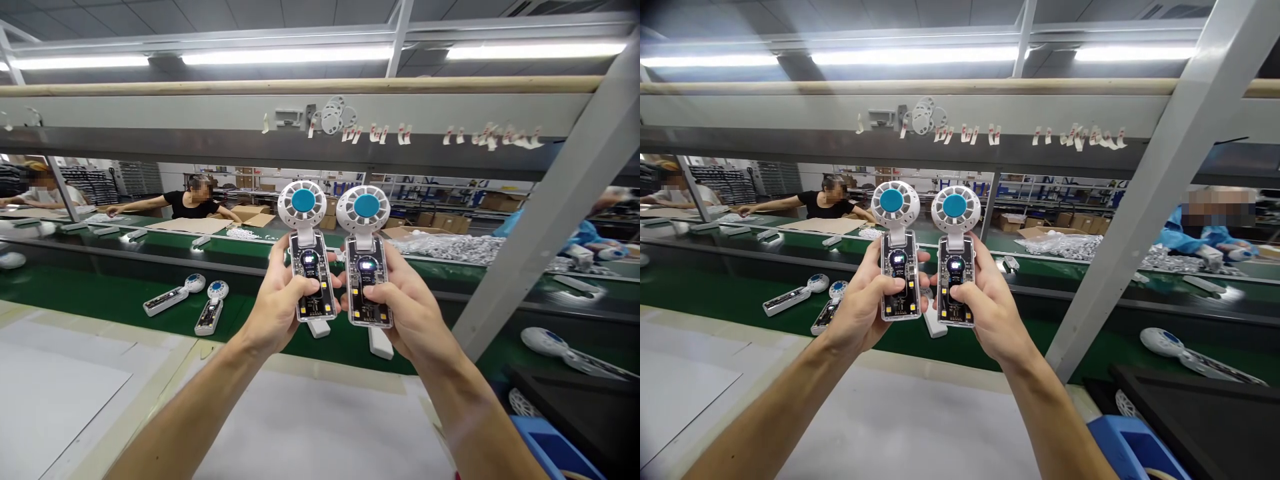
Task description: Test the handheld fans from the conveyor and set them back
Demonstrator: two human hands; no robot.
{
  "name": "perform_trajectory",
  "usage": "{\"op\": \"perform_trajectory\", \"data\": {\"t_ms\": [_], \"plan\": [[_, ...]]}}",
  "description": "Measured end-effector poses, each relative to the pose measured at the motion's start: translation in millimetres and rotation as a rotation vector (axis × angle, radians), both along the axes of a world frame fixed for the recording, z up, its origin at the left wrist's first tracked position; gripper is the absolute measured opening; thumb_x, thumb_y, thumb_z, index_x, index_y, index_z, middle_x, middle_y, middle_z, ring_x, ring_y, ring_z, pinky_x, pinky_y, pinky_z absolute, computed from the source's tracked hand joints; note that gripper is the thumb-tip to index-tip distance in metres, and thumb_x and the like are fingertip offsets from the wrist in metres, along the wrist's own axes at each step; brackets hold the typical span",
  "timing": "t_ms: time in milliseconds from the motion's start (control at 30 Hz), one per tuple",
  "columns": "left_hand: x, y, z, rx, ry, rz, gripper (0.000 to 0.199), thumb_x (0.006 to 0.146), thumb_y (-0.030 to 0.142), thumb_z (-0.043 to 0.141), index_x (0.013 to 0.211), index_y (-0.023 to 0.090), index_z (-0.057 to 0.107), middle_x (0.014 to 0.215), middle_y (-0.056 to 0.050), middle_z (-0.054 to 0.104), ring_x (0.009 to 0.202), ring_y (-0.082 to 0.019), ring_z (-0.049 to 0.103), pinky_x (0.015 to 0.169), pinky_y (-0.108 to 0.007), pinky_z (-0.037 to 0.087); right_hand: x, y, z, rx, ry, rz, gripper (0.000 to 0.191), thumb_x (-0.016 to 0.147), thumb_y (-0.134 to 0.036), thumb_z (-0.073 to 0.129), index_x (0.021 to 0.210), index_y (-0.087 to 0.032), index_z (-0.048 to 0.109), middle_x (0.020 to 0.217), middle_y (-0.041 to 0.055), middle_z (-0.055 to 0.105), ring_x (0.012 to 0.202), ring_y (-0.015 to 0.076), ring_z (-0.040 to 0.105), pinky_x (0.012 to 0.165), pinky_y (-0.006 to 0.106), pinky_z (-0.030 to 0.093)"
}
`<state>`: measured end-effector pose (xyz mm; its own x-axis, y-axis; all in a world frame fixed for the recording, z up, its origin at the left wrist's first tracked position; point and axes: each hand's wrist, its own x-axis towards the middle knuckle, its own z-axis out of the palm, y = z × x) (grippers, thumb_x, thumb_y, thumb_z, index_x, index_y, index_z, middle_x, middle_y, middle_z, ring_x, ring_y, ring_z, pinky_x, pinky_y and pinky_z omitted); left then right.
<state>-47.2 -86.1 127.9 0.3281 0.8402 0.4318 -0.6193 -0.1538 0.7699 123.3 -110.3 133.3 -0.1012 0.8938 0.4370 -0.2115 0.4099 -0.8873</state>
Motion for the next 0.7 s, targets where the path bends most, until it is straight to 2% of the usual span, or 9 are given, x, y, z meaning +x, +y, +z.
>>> {"op": "perform_trajectory", "data": {"t_ms": [200,333,400,467,533,633,700], "plan": [[-0.3,1.1,0.0,0.014,0.017,0.009,0.073,0.075,0.012,0.069,0.136,0.028,0.033,0.115,-0.006,0.068,0.071,-0.016,0.070,0.057,-0.030,0.062,3.1,3.0,-5.2,0.034,0.019,-0.089,0.074,0.079,-0.021,0.062,0.148,-0.028,0.037,0.092,0.0014,0.073,0.065,0.0176,0.069,0.057,0.029,0.058],[-1.2,1.0,-2.3,0.037,0.011,-0.002,0.062,0.083,0.020,0.069,0.134,0.027,0.036,0.116,-0.007,0.066,0.080,-0.019,0.071,0.063,-0.033,0.063,-0.1,0.5,-4.9,0.042,0.022,-0.119,0.077,0.079,-0.018,0.061,0.150,-0.028,0.034,0.090,0.0005,0.072,0.066,0.0172,0.068,0.059,0.029,0.059],[-1.6,0.2,-2.7,0.040,0.008,-0.004,0.059,0.085,0.023,0.068,0.134,0.027,0.036,0.115,-0.006,0.066,0.081,-0.018,0.070,0.063,-0.034,0.063,-3.3,-1.3,-3.2,0.043,0.022,-0.140,0.078,0.079,-0.017,0.061,0.151,-0.029,0.034,0.094,0.0008,0.071,0.067,0.0168,0.068,0.060,0.030,0.059],[-1.4,-0.7,-2.7,0.032,0.014,0.009,0.056,0.086,0.024,0.068,0.132,0.027,0.036,0.111,-0.005,0.066,0.079,-0.018,0.069,0.062,-0.033,0.063,-6.0,-3.2,-0.6,0.072,0.047,-0.187,0.079,0.077,-0.019,0.065,0.149,-0.032,0.035,0.105,0.0017,0.071,0.070,0.0168,0.069,0.062,0.031,0.059],[-0.4,-0.2,-3.2,0.011,0.029,0.041,0.050,0.086,0.028,0.068,0.128,0.026,0.039,0.106,-0.004,0.067,0.075,-0.017,0.069,0.059,-0.031,0.061,-7.0,-6.2,2.4,0.042,0.096,-0.196,0.065,0.077,-0.026,0.068,0.138,-0.031,0.045,0.110,0.0023,0.070,0.071,0.0169,0.069,0.062,0.031,0.060],[1.5,6.0,-5.7,-0.010,0.070,0.123,0.036,0.086,0.035,0.069,0.112,0.024,0.047,0.094,-0.001,0.068,0.062,-0.014,0.065,0.053,-0.028,0.057,-2.9,-14.7,5.2,-0.108,0.064,-0.097,0.033,0.081,-0.043,0.064,0.109,-0.025,0.062,0.080,0.0014,0.066,0.056,0.0170,0.062,0.051,0.032,0.056],[0.4,12.9,-7.0,0.015,0.092,0.272,0.032,0.082,0.035,0.074,0.100,0.021,0.052,0.083,0.000,0.068,0.057,-0.014,0.064,0.050,-0.025,0.053,5.4,-20.7,5.2,-0.021,-0.041,-0.238,0.025,0.081,-0.044,0.071,0.096,-0.025,0.066,0.072,0.0008,0.063,0.057,0.0177,0.061,0.051,0.032,0.055]]}}
